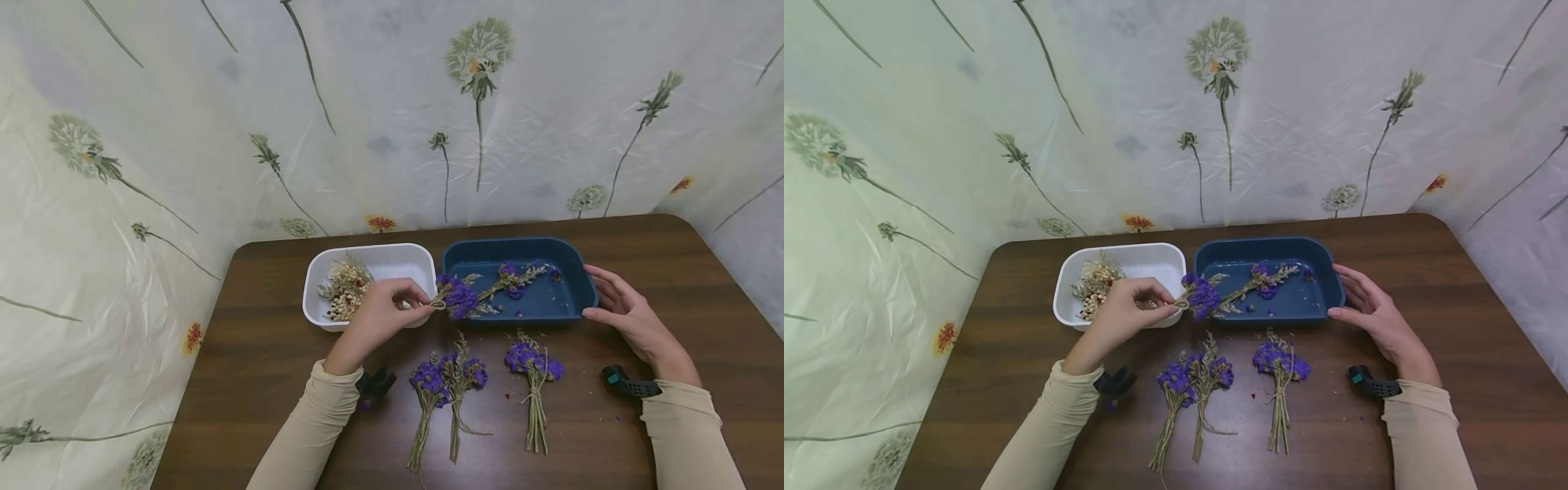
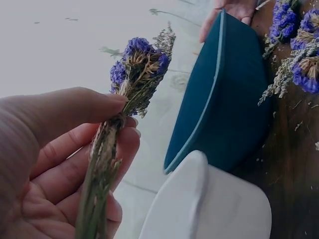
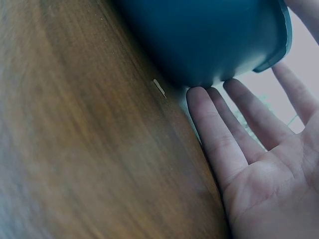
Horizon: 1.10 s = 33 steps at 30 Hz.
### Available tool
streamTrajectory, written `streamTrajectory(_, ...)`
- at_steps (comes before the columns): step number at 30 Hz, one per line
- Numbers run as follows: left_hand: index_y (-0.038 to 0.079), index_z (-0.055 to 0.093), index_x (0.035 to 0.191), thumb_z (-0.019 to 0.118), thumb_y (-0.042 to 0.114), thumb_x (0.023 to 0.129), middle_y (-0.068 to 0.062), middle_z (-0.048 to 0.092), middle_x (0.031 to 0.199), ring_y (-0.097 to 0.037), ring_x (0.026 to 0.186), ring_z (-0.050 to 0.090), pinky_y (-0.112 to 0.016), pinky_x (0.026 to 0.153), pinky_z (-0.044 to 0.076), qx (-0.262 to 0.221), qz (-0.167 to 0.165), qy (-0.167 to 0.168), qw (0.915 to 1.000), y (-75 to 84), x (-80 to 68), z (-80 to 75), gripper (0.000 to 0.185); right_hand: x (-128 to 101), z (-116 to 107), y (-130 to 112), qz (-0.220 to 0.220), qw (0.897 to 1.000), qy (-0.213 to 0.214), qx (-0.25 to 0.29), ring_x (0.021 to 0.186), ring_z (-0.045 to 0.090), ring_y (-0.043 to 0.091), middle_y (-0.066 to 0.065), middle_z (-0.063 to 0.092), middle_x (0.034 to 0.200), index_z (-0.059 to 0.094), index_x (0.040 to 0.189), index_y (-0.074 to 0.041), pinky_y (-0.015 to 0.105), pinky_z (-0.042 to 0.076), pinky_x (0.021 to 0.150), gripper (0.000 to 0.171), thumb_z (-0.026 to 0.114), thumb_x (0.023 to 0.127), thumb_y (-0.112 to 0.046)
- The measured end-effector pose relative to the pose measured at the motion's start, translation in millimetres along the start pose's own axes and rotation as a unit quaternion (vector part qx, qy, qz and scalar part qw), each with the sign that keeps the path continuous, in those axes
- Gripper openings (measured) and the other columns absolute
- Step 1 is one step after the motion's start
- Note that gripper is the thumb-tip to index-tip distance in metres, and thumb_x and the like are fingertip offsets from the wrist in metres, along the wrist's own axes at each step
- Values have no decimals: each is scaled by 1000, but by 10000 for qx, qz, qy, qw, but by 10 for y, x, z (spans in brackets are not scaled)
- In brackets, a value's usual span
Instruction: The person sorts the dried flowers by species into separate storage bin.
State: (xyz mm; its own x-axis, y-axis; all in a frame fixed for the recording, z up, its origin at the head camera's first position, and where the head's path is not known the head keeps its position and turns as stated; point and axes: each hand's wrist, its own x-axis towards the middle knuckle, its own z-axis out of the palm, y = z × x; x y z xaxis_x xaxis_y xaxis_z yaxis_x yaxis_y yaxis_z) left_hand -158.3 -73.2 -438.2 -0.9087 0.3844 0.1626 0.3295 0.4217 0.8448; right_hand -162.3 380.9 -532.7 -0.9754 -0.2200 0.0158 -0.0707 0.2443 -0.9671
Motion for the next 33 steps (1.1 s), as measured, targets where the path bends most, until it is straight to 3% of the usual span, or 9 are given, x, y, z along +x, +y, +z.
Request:
streamTrajectory(4,16,78,88,81,20,90,3,75,82,-4,74,65,-21,65,49,164,98,-163,9997,17,153,72,6,4,-11,14,-55,9999,-29,79,127,45,-14,-3,36,160,27,164,-17,5,47,93,75,59,100,5)
streamTrajectory(11,15,77,91,79,19,93,0,76,88,-5,78,66,-21,65,49,24,162,-432,9989,86,399,172,5,16,-13,23,-44,10000,12,42,127,45,-14,-2,36,160,27,164,-18,5,47,93,75,60,100,4)
streamTrajectory(22,11,78,92,80,17,92,-1,77,89,-6,76,69,-17,73,55,108,224,-754,9968,142,828,369,6,4,-10,44,-88,9999,49,82,127,45,-15,-2,36,161,28,164,-17,5,47,93,75,61,100,5)
streamTrajectory(33,11,78,90,81,17,90,0,77,85,-2,71,67,-14,68,52,270,274,-799,9961,226,1163,631,7,-2,-11,41,-73,9999,18,143,127,46,-14,-5,36,161,28,164,-17,6,48,93,75,60,100,5)
